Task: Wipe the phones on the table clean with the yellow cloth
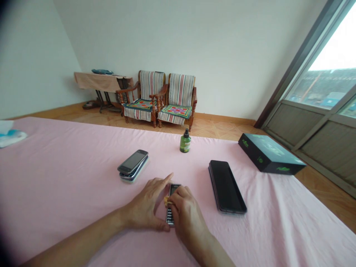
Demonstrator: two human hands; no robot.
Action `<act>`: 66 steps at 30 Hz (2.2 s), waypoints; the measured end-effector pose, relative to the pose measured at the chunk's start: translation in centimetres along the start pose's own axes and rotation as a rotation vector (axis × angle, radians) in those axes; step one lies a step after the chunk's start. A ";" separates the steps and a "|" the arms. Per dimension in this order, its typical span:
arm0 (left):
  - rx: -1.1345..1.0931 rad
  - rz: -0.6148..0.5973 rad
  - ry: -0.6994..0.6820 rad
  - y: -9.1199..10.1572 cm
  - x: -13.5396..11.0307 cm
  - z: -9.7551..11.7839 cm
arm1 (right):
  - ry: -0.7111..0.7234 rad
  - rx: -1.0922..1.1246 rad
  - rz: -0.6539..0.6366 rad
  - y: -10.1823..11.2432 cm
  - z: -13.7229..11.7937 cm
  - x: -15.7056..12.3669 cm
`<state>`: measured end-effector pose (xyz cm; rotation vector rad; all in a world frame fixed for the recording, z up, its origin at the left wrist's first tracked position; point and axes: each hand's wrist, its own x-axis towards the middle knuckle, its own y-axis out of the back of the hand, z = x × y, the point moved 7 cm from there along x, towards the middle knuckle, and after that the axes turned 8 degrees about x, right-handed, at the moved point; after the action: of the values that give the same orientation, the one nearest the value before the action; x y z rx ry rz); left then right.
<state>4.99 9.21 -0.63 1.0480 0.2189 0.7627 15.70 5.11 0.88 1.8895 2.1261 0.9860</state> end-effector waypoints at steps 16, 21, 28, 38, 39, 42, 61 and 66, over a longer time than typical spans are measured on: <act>0.012 0.007 -0.015 0.1 0.0 0.1 | -0.059 -0.199 -0.109 -0.5 -0.4 -0.2; 0.020 0.008 -0.029 0.0 0.0 0.0 | -0.047 -0.189 -0.100 -0.7 -0.4 -0.2; 0.010 -0.007 0.012 0.0 -0.1 -0.1 | -0.205 -0.268 -0.135 1.3 0.4 -0.4; 0.001 -0.021 0.003 -0.1 -0.1 -0.3 | -0.241 -0.304 -0.117 2.6 1.2 -1.0; 0.002 -0.020 0.004 -0.1 -0.1 -0.3 | -0.246 -0.305 -0.098 3.0 1.5 -1.1; 0.006 -0.024 0.007 -0.2 -0.1 -0.4 | -0.227 -0.239 -0.029 4.1 1.9 -1.1; 0.011 -0.014 -0.009 -0.1 0.0 -0.4 | -0.115 -0.037 -0.209 2.7 0.9 -1.1; 0.016 -0.014 -0.011 -0.2 0.0 -0.4 | -0.125 -0.076 -0.257 2.7 0.5 -1.3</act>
<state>4.86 9.43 -0.97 1.0643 0.2228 0.7430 18.52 4.11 1.54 1.5509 2.1563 0.8579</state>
